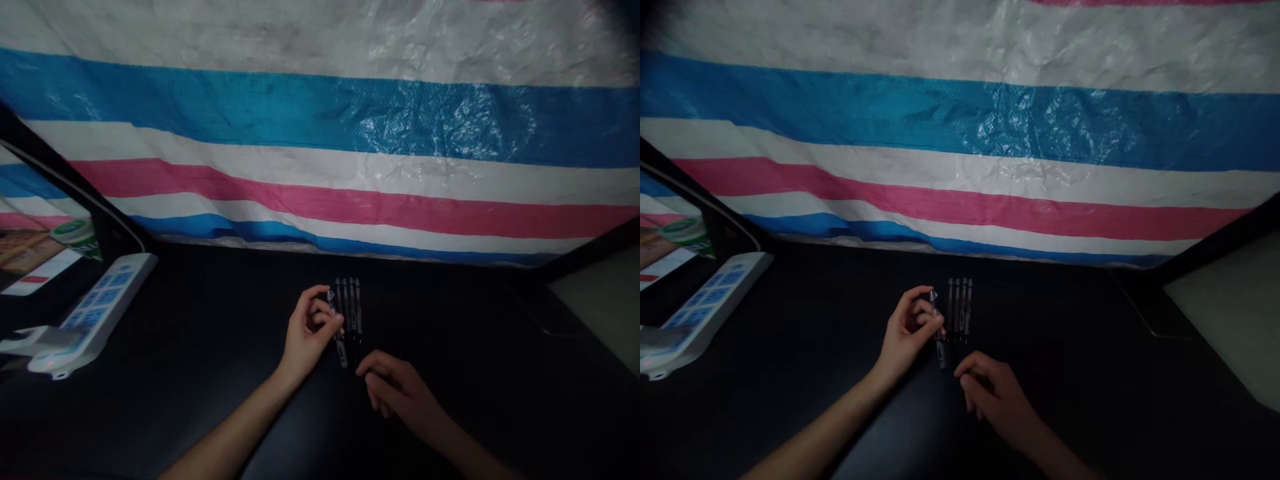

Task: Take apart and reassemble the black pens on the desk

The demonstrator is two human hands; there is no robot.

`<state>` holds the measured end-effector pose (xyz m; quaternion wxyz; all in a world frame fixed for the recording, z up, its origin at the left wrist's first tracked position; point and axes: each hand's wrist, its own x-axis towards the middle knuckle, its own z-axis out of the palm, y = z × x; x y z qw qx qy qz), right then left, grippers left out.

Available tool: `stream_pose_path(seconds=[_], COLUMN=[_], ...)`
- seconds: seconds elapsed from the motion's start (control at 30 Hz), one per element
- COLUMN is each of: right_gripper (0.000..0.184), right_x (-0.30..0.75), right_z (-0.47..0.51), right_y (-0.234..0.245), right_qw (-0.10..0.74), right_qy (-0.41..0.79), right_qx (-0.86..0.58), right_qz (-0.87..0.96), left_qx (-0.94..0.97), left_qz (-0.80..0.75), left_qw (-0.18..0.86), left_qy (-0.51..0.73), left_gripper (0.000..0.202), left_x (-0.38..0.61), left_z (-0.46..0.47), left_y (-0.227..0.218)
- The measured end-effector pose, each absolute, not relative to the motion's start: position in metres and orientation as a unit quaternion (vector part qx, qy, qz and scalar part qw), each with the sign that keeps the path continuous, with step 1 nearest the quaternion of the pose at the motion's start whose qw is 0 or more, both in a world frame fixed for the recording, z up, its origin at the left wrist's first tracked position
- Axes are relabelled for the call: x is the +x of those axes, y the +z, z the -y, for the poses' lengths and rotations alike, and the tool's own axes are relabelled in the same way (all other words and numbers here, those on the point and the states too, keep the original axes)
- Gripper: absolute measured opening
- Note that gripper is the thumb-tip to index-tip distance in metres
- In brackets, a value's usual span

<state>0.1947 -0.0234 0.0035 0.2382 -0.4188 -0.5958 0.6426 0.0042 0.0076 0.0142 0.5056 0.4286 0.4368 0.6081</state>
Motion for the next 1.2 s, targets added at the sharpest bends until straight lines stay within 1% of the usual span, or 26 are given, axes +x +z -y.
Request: stream_pose_path(seconds=[0.13,0.3,0.47,0.63,0.83,1.0,1.2], right_gripper=[0.021,0.020,0.020,0.021,0.022,0.021,0.022], right_x=[0.195,0.194,0.194,0.193,0.193,0.193,0.194], right_z=[0.023,0.021,0.021,0.021,0.020,0.020,0.022], right_y=[0.004,0.005,0.006,0.006,0.004,0.004,0.008], right_qw=[0.235,0.237,0.231,0.229,0.236,0.231,0.232], right_qy=[0.641,0.643,0.643,0.634,0.638,0.640,0.635], right_qx=[-0.423,-0.425,-0.429,-0.428,-0.425,-0.427,-0.426], right_qz=[0.595,0.591,0.591,0.602,0.598,0.596,0.601], left_qx=[0.420,0.427,0.426,0.430,0.425,0.426,0.438], left_qz=[-0.433,-0.432,-0.424,-0.423,-0.429,-0.436,-0.503], left_qw=[0.513,0.506,0.511,0.502,0.505,0.492,0.448], left_qy=[0.611,0.613,0.614,0.619,0.617,0.621,0.595], left_gripper=[0.048,0.046,0.055,0.046,0.049,0.046,0.058], left_x=[0.003,0.002,0.000,-0.002,-0.006,-0.007,-0.012], left_z=[-0.009,-0.011,-0.013,-0.015,-0.019,-0.021,-0.027], left_y=[0.012,0.011,0.011,0.011,0.010,0.010,0.006])
